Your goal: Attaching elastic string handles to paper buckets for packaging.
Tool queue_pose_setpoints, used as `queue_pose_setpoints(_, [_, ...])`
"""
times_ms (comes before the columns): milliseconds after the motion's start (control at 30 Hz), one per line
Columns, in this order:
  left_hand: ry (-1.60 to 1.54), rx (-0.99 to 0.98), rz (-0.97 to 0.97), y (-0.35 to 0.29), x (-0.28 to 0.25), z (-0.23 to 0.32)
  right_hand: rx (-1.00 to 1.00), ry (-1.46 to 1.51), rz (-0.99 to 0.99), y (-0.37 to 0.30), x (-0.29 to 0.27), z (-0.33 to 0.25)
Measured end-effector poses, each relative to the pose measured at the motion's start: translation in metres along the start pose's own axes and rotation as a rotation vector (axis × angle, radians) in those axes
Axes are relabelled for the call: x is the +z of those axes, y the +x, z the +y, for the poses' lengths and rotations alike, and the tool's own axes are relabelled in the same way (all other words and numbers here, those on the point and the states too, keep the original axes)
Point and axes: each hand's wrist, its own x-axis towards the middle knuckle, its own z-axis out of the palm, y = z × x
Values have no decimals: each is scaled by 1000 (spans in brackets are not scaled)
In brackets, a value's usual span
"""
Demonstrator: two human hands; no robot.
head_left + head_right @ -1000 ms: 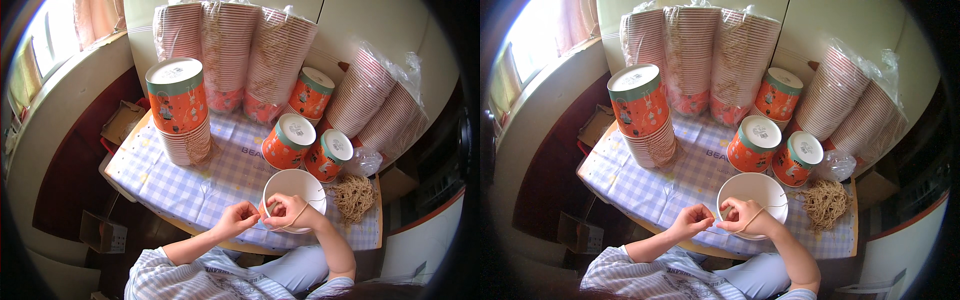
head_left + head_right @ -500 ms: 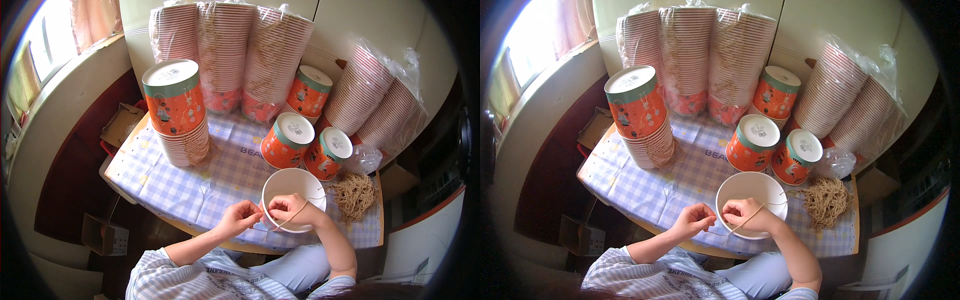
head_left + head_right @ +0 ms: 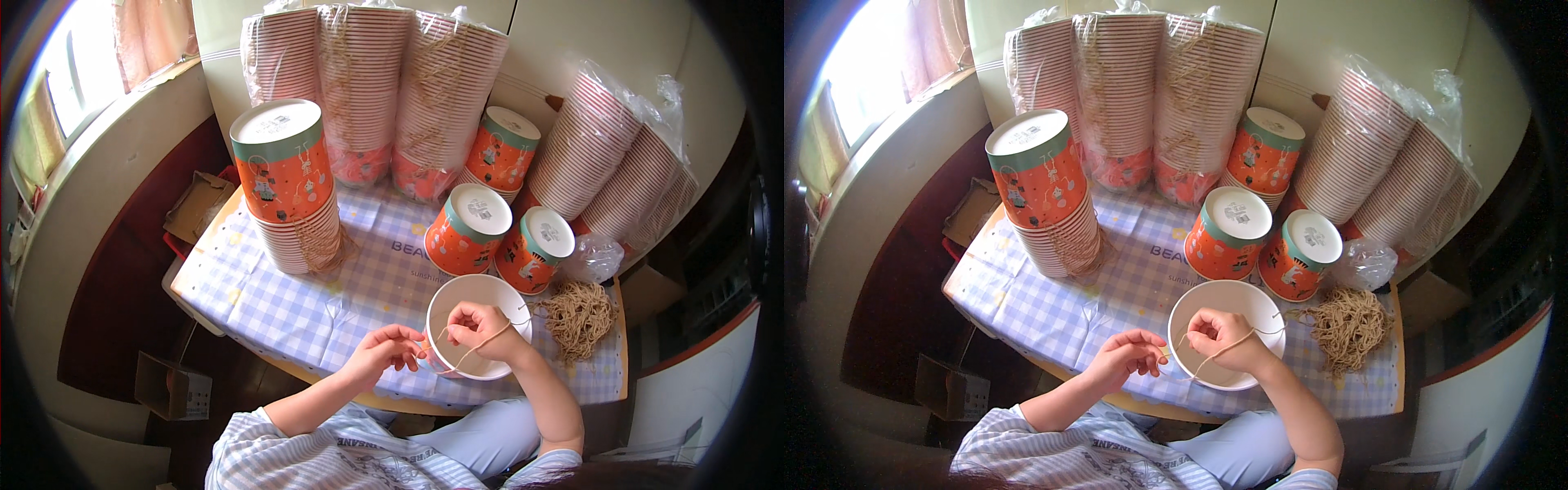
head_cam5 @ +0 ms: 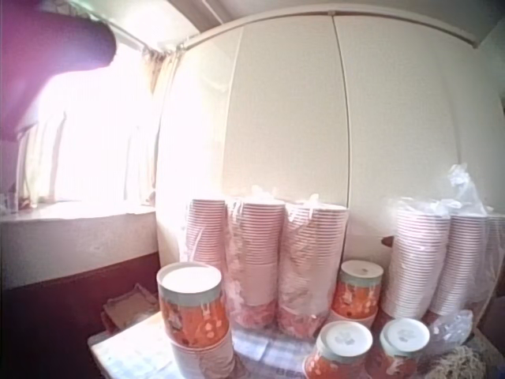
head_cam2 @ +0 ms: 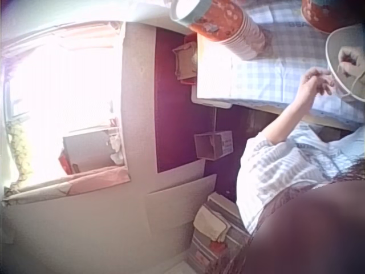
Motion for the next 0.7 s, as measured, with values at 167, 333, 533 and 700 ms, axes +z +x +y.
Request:
queue_pose_setpoints(167, [701,509,27,-2,-1,-11,-6,79,26,1,-2,1])
queue_pose_setpoints(333, [1260,1009,42,-4,18,-10,19,109,61,1,-3,-1])
queue_pose_setpoints(533, [1420,1022,219,-1,49,0,-56,181,47,1,-2,-1])
queue_pose_setpoints(700, [1334,1010,58,5,57,0,-67,163,71,3,-3,4])
